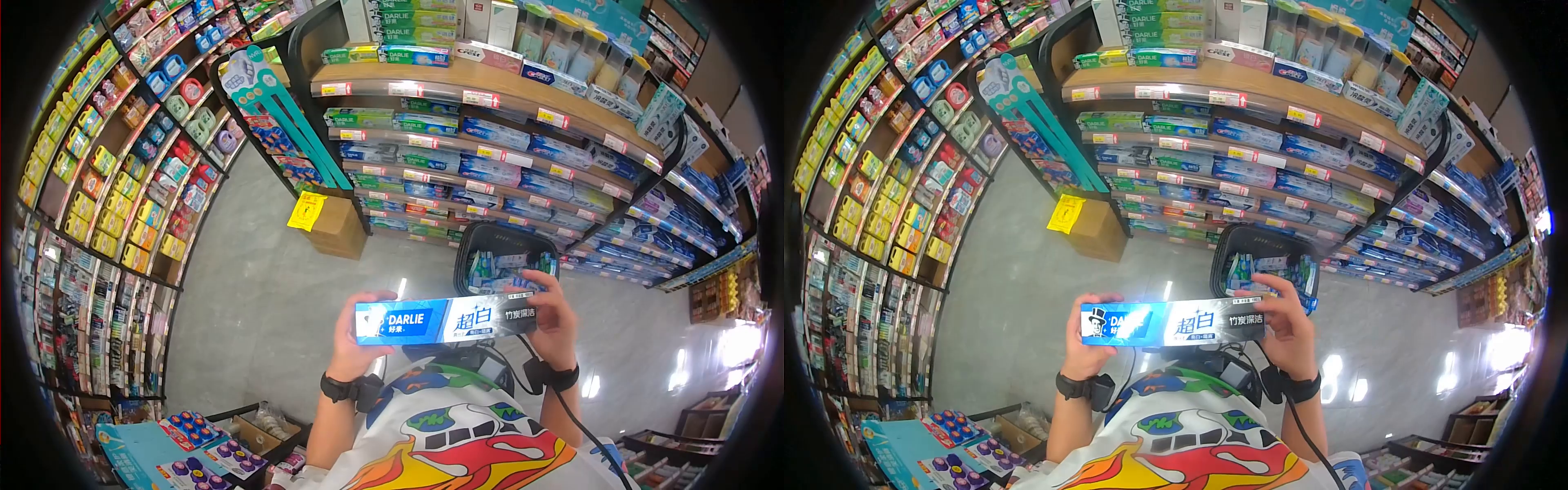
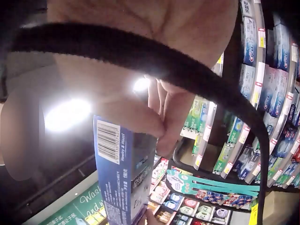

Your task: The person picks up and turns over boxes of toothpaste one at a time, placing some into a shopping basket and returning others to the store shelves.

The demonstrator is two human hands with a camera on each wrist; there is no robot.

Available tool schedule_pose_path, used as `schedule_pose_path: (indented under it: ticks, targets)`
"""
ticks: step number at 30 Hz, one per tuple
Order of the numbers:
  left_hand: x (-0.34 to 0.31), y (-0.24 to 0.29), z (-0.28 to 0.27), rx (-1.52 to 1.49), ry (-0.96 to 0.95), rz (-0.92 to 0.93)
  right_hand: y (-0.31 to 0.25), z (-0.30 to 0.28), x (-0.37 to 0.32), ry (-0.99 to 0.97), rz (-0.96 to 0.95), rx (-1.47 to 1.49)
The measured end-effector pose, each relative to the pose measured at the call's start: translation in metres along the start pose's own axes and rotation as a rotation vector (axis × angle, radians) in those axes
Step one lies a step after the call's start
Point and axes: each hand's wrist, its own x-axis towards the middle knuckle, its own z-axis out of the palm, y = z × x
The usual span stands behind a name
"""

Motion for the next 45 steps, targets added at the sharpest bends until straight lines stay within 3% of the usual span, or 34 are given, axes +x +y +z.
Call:
schedule_pose_path:
  ticks: [10,14,19,22,25,29,34,38,45]
  targets:
    - [0.009,0.006,-0.004,-0.061,-0.067,0.034,-0.014,0.011,0.004,0.0,0.168,0.26]
    - [0.008,0.011,-0.009,0.042,-0.073,-0.018,-0.001,0.004,0.003,-0.02,0.229,0.154]
    - [0.003,0.012,-0.002,-0.03,0.066,-0.033,0.005,0.013,0.0,-0.008,0.194,0.046]
    - [-0.004,-0.003,-0.015,-0.007,0.13,-0.06,0.003,0.02,0.002,0.019,0.205,0.155]
    - [0.004,-0.024,-0.023,-0.135,0.211,-0.115,0.031,0.01,-0.014,0.029,0.278,0.197]
    - [0.03,-0.049,-0.026,-0.368,0.3,-0.102,0.035,0.028,0.02,0.07,0.457,0.016]
    - [0.094,-0.078,-0.078,-0.372,0.416,-0.172,0.126,0.034,0.077,0.044,0.51,-0.079]
    - [0.167,-0.116,-0.146,-0.35,0.48,-0.203,0.19,0.041,0.145,0.076,0.67,-0.134]
    - [0.293,-0.158,-0.249,-0.372,0.482,-0.37,0.33,0.045,0.266,0.141,0.598,-0.043]
